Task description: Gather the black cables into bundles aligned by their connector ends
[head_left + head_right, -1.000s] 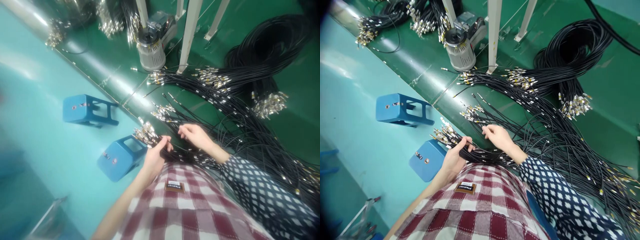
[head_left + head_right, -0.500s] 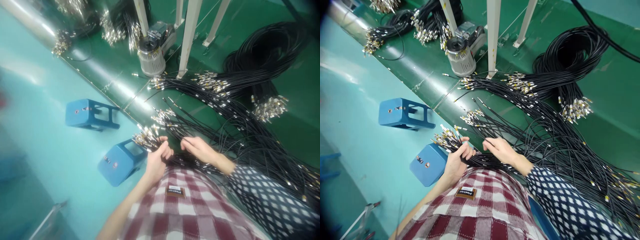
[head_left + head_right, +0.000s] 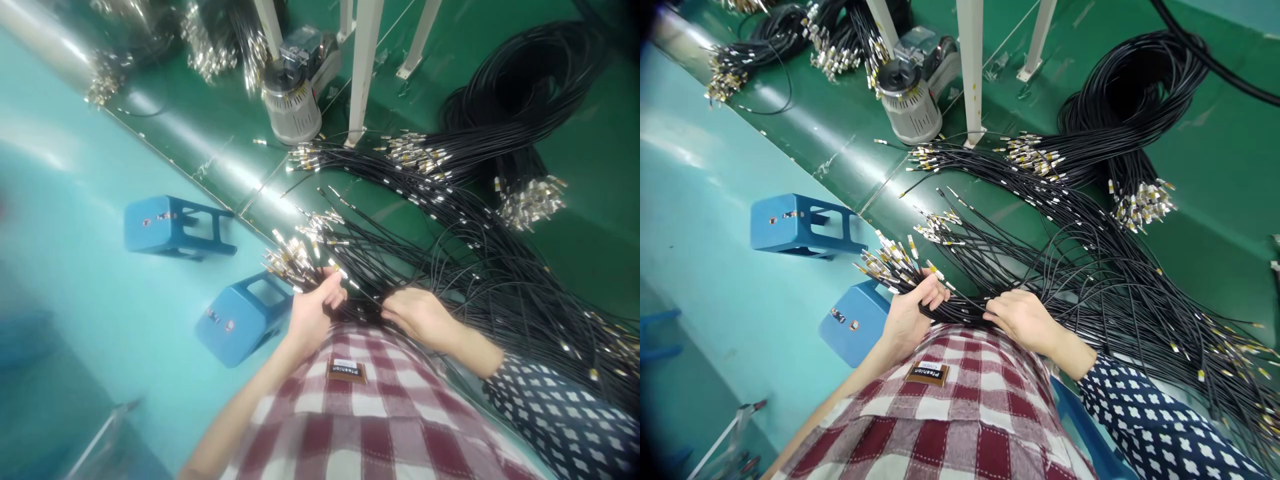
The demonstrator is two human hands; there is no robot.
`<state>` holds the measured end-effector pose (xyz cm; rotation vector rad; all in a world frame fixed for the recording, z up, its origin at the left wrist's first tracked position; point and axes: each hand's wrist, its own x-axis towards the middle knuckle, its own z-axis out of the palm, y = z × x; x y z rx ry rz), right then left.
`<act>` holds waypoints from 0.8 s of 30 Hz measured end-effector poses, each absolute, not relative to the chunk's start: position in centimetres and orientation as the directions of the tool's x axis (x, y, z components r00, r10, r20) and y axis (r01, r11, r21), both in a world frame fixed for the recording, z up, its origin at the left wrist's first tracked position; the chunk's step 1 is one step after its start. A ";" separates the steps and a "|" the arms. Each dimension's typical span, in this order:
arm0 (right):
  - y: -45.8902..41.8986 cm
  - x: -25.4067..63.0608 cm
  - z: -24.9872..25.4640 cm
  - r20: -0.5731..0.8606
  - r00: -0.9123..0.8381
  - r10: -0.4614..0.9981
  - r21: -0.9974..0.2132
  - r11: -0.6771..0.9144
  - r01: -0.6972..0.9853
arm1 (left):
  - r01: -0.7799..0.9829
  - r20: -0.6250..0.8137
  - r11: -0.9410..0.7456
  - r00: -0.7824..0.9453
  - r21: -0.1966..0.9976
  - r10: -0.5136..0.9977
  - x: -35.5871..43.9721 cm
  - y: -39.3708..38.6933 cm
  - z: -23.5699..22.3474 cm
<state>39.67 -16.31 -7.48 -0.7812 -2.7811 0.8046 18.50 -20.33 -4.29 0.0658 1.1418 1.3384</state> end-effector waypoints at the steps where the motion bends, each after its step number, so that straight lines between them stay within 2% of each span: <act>1: -16.3 39.8 -7.5 -0.013 -0.860 0.511 -0.532 0.725 0.438 | -0.717 -0.606 0.315 -0.185 0.622 0.774 18.5 -20.3 -4.2; 6: -16.2 39.6 -6.4 -0.074 -0.859 0.506 -0.624 0.649 0.436 | -0.711 -0.603 0.323 -0.177 0.625 0.778 18.7 -20.4 -3.9; 10: -15.7 36.0 -3.4 -0.059 -0.728 0.683 -0.733 0.466 0.496 | -0.676 -0.560 0.296 -0.207 0.675 0.803 19.0 -20.5 -3.9; 13: -15.7 33.7 -1.8 -0.072 -0.631 0.772 -0.709 0.406 0.577 | -0.654 -0.532 0.263 -0.251 0.709 0.809 19.2 -20.4 -3.8; 17: -16.4 36.3 -2.1 -0.043 -0.688 0.724 -0.592 0.537 0.601 | -0.673 -0.553 0.258 -0.267 0.693 0.789 19.4 -20.4 -3.6; 19: -16.9 38.8 -2.5 -0.053 -0.711 0.701 -0.576 0.560 0.595 | -0.661 -0.549 0.265 -0.265 0.702 0.793 19.5 -20.5 -3.6; 24: -17.0 39.1 -1.3 -0.075 -0.632 0.771 -0.707 0.406 0.579 | -0.626 -0.530 0.281 -0.252 0.727 0.810 19.8 -20.7 -3.7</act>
